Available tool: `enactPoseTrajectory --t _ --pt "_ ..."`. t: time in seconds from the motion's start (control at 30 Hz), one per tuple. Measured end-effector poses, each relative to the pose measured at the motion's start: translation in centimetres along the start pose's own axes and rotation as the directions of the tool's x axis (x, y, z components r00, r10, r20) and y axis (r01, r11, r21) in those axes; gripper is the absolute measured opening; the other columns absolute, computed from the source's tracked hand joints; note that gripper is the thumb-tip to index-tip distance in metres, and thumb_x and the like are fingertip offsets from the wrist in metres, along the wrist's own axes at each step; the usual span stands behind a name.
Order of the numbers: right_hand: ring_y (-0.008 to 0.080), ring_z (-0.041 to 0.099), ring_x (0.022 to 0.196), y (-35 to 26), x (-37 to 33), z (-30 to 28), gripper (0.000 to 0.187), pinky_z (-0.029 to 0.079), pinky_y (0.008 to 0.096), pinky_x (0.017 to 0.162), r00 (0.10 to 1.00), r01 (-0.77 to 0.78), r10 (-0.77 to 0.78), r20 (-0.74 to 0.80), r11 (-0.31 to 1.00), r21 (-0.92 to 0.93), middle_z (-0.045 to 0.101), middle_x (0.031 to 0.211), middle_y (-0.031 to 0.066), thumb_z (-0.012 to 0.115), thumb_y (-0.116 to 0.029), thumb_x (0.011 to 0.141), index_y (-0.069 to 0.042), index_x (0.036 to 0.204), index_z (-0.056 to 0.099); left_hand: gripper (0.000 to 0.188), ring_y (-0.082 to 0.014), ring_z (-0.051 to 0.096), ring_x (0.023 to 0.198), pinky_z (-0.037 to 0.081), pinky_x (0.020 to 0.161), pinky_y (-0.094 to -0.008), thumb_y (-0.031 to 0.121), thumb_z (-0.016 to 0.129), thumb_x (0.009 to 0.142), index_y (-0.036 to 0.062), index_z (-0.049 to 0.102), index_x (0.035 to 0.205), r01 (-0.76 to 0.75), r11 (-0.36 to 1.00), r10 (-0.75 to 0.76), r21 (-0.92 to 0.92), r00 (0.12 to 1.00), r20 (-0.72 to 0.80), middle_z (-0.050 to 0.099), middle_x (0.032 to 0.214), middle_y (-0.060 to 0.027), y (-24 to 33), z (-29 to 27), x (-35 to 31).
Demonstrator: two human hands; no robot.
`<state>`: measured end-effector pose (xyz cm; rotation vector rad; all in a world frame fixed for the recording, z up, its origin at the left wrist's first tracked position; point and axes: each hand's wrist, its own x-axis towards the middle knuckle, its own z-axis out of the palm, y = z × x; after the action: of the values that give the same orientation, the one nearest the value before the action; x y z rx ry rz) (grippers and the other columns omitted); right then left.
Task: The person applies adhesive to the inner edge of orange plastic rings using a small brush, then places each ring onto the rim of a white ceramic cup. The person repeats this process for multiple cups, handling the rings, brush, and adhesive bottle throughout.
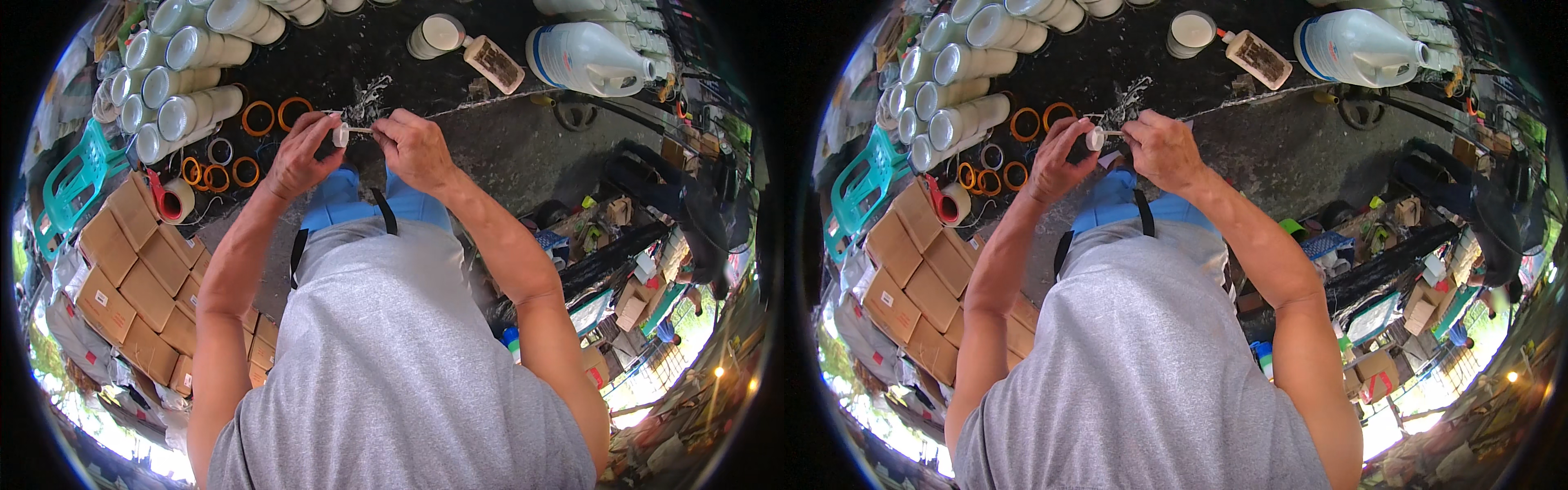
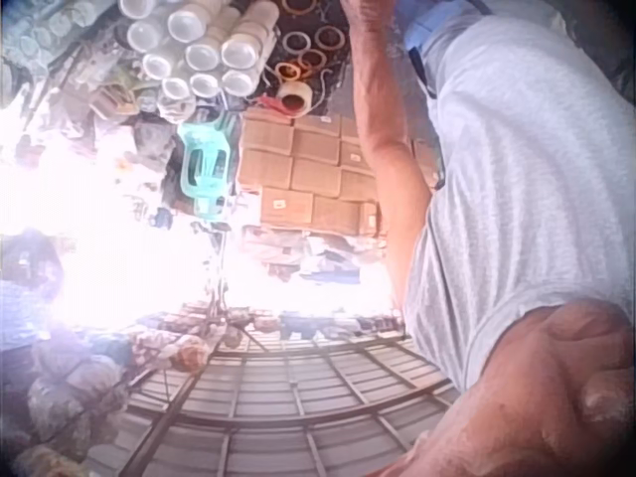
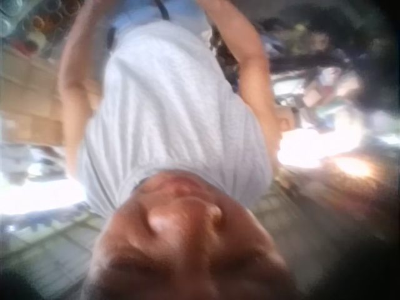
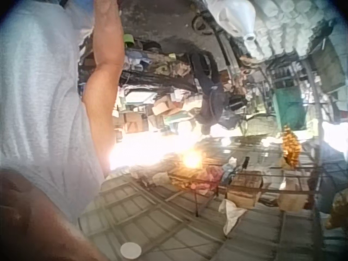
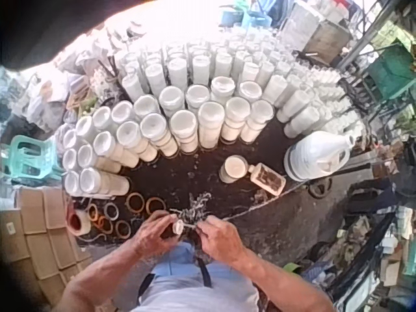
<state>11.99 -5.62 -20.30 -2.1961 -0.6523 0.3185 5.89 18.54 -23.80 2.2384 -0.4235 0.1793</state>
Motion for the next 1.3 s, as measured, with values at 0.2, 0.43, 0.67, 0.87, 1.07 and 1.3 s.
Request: enactPoseTrajectory --t 0.2,0.43,0.67,0.87,1.07,1.3 --pt "0.0301 0.069 0.075 -1.3 -0.5 -0.9 0.012 0.055 0.0391 0.067 0.998 -0.063 0.060 0.032 0.992 0.108 0.068 0.085 0.0133 0.075 -0.005 0.091 -0.001 0.102 0.079 0.072 -0.0336 0.070 0.112 0.061 0.092 -0.0405 -0.003 0.089 0.070 0.0013 0.062 0.136 -0.149 0.987 0.151 0.062 0.988 -0.032 0.073 0.122 -0.0141 0.3 -1.7 1.0" --pt "0.0114 0.062 0.071 -2.9 -0.6 -1.6 0.013 0.051 0.0310 0.064 0.826 -0.563 0.447 0.343 0.670 0.485 0.074 0.090 0.0053 0.076 -0.006 0.095 0.003 0.104 0.080 0.076 -0.0319 0.071 0.108 0.062 0.089 -0.0388 -0.005 0.090 0.069 0.0020 0.060 0.139 -0.280 0.954 0.288 0.110 0.955 -0.068 0.074 0.118 -0.0129 0.4 -3.5 2.0" --pt "0.0047 0.053 0.065 -1.9 -1.0 -1.6 0.019 0.040 0.0214 0.055 0.622 -0.747 0.388 0.680 0.036 0.664 0.070 0.087 0.0037 0.074 -0.004 0.097 0.003 0.115 0.074 0.085 -0.0321 0.072 0.109 0.062 0.089 -0.0397 -0.006 0.090 0.072 0.0026 0.051 0.147 -0.335 0.939 0.342 0.080 0.935 -0.098 0.075 0.119 -0.0139 0.7 -4.0 1.9" --pt "0.0068 0.052 0.064 -2.2 -2.5 -0.6 0.019 0.039 0.0213 0.055 0.634 -0.644 0.344 0.692 -0.260 0.719 0.068 0.088 0.0051 0.071 -0.004 0.099 0.003 0.117 0.072 0.075 -0.0327 0.073 0.111 0.062 0.093 -0.0378 -0.007 0.089 0.077 0.0034 0.056 0.143 -0.051 0.999 0.050 0.003 0.990 -0.132 0.075 0.122 -0.0168 2.1 -3.5 1.0" --pt "0.0070 0.052 0.066 -0.7 -3.3 -0.5 0.016 0.040 0.0214 0.055 0.686 -0.591 0.401 0.607 -0.180 0.787 0.067 0.089 0.0056 0.071 -0.005 0.100 0.002 0.114 0.071 0.057 -0.0312 0.058 0.128 0.043 0.107 -0.0452 0.007 0.087 0.079 0.0148 0.070 0.133 0.309 0.951 -0.310 -0.027 0.942 -0.132 0.070 0.128 -0.0071 0.7 2.1 -2.5" --pt "0.0058 0.053 0.063 1.0 -3.6 0.2 0.013 0.040 0.0218 0.054 0.661 -0.577 0.507 0.554 -0.129 0.806 0.069 0.088 0.0045 0.071 -0.007 0.100 0.000 0.112 0.071 0.060 -0.0374 0.049 0.143 0.036 0.110 -0.0568 0.014 0.069 0.096 0.0103 0.052 0.154 0.256 0.933 -0.263 0.251 0.965 -0.007 0.062 0.148 -0.0116 -2.8 8.8 -5.1"
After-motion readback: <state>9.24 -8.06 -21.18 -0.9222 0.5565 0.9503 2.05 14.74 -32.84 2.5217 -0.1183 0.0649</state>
